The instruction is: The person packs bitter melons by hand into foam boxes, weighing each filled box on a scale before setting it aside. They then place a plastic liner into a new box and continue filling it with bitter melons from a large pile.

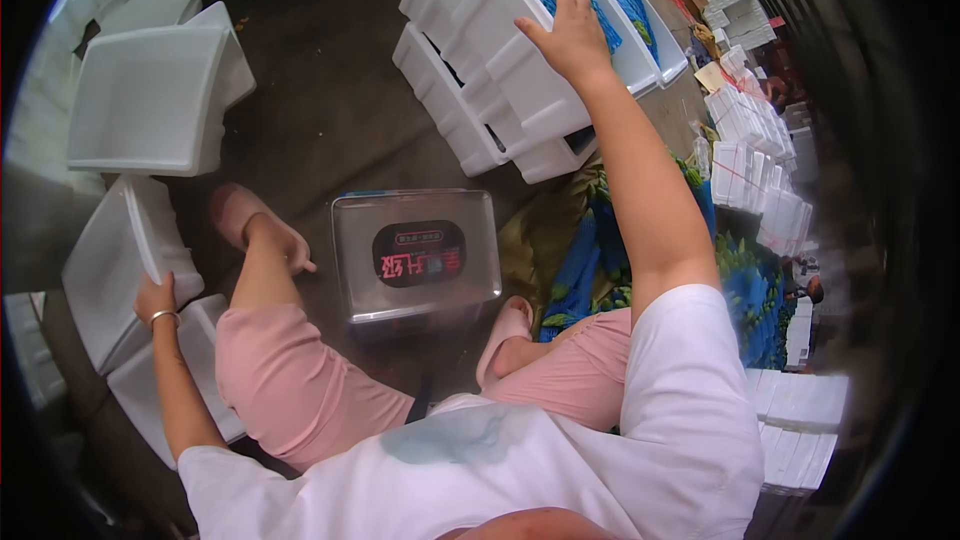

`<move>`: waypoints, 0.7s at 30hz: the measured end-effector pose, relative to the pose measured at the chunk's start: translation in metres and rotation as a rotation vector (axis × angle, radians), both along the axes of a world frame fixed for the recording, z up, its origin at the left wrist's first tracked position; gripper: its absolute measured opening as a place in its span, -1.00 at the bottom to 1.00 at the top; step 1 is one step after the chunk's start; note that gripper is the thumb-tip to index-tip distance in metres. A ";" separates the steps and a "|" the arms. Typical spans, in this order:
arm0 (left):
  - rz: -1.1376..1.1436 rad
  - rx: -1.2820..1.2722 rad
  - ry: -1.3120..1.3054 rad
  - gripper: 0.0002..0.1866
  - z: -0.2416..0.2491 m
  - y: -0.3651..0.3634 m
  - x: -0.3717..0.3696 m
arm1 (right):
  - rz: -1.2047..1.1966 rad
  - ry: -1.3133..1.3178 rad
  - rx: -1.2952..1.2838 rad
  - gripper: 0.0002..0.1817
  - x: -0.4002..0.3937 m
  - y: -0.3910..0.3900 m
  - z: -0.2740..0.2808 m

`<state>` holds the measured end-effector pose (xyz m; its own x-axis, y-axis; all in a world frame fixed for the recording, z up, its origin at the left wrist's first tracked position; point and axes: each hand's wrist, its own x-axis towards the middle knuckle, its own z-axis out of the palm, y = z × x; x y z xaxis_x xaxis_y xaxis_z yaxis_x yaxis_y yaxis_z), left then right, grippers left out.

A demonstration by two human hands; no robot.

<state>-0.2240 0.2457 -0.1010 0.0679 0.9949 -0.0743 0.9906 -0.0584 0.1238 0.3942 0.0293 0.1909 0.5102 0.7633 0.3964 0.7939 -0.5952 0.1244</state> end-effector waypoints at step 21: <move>-0.649 0.171 -0.573 -0.61 0.374 -0.255 0.081 | 0.504 1.286 0.139 -0.41 -0.179 -0.239 0.028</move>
